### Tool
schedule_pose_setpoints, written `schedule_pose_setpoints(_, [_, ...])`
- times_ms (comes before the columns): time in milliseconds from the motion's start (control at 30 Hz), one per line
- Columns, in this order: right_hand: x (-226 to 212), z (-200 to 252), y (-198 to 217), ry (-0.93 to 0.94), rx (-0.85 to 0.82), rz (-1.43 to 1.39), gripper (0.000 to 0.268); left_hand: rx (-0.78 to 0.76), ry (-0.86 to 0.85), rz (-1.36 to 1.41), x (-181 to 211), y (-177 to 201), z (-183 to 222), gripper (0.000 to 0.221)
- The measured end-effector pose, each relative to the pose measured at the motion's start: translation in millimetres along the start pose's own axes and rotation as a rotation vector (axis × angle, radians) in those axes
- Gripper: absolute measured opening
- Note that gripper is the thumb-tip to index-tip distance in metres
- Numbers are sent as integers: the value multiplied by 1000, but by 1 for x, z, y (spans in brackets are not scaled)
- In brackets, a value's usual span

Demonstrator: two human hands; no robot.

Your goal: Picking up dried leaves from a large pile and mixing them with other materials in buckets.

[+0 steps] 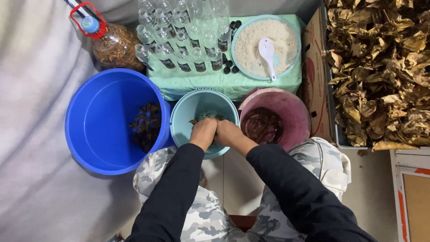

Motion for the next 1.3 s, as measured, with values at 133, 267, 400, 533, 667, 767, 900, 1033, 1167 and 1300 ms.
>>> schedule_pose_setpoints(133, [12,-5,-9,58,120,96,24,6,21,1,-2,0,0,28])
schedule_pose_setpoints(267, [17,-6,-7,217,242,219,26,10,82,68,3,15,1,6])
schedule_pose_setpoints(400, [3,-9,24,17,115,241,25,8,228,32,20,52,12,36])
schedule_pose_setpoints(533, [-5,0,35,12,87,-26,53,-38,331,124,24,60,17,58])
schedule_pose_setpoints(667, [-25,6,50,62,72,-443,53,-38,184,183,37,75,25,57])
schedule_pose_setpoints(767, [-48,19,64,130,24,-479,44,-55,119,146,42,72,26,65])
schedule_pose_setpoints(900, [-19,-1,27,174,18,-309,40,-75,177,75,7,15,10,59])
schedule_pose_setpoints(1033, [4,-12,-5,278,130,-229,32,-92,196,-56,-5,9,7,26])
schedule_pose_setpoints(1167, [4,-20,-14,263,68,-122,29,-98,199,-85,-17,2,3,3])
schedule_pose_setpoints(1300, [-2,-13,-11,214,89,-133,35,-76,216,-69,-18,13,2,15])
Point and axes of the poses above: each hand's wrist, its own z-axis away from the middle knuckle, its own y-axis out of the back of the hand, x = y × z, the point moved 5 cm from there along -z, towards the middle knuckle, and after that the axes turned 6 degrees about y, right-handed, at the moved point
